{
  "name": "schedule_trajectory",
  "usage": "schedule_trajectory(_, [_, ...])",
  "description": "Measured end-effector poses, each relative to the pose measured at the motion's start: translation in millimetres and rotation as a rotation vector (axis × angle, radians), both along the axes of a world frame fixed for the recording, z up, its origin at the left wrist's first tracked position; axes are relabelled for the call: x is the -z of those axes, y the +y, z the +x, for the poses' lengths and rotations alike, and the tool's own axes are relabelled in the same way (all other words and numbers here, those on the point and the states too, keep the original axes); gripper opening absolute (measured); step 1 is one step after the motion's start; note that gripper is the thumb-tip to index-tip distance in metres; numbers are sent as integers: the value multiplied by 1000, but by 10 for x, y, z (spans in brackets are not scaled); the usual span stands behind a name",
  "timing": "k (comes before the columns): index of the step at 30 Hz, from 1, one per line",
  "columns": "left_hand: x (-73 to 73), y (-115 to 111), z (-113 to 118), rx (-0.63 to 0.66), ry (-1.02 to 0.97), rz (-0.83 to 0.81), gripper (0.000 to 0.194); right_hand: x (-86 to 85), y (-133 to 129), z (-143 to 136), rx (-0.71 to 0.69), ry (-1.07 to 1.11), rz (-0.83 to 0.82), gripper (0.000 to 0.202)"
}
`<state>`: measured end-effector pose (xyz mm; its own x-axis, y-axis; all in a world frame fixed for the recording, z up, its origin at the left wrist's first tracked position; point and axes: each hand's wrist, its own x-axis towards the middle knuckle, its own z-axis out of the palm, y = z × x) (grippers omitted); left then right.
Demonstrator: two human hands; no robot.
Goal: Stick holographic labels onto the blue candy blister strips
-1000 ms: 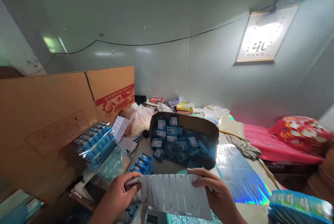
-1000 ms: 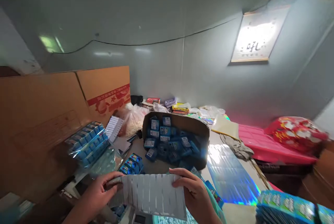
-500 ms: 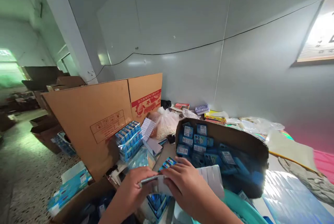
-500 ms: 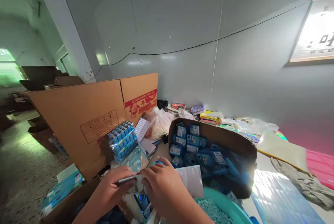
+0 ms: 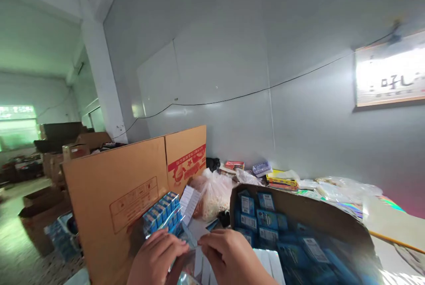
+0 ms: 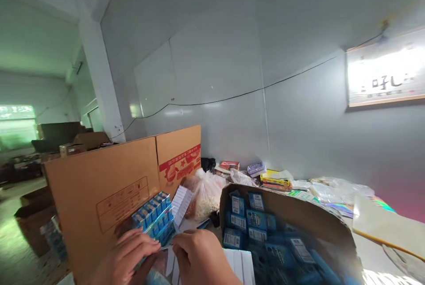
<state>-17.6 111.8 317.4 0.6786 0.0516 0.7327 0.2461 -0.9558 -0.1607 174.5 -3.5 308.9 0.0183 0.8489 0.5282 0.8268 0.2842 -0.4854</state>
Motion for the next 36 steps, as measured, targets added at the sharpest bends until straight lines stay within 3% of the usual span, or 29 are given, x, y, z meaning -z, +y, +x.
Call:
schedule_trajectory(5, [-140,63,119,45,118,-435,22,-3,25,58,24,-109,188,12])
schedule_trajectory(9, [-228,35,260,77,195,-589,31,-21,-24,96,21,-88,248,21])
schedule_trajectory(12, [-230,49,435,115,188,-508,30,-51,-75,161,69,-36,188,21])
schedule_trajectory(15, [-160,93,649,156,105,-266,19,-83,-105,249,182,2,135,19])
schedule_trajectory(21, [46,219,881,187,-95,104,34,-112,-40,327,332,82,107,22])
schedule_trajectory(25, [210,302,790,85,-165,343,34,-95,8,316,278,141,87,23])
schedule_trajectory(28, [348,311,666,28,-176,424,30,-120,-7,307,243,136,76,23])
schedule_trajectory(32, [480,239,503,52,-229,397,24,-190,-10,255,192,66,32,24])
schedule_trajectory(36, [488,136,359,70,-264,335,24,-226,64,173,145,127,27,22])
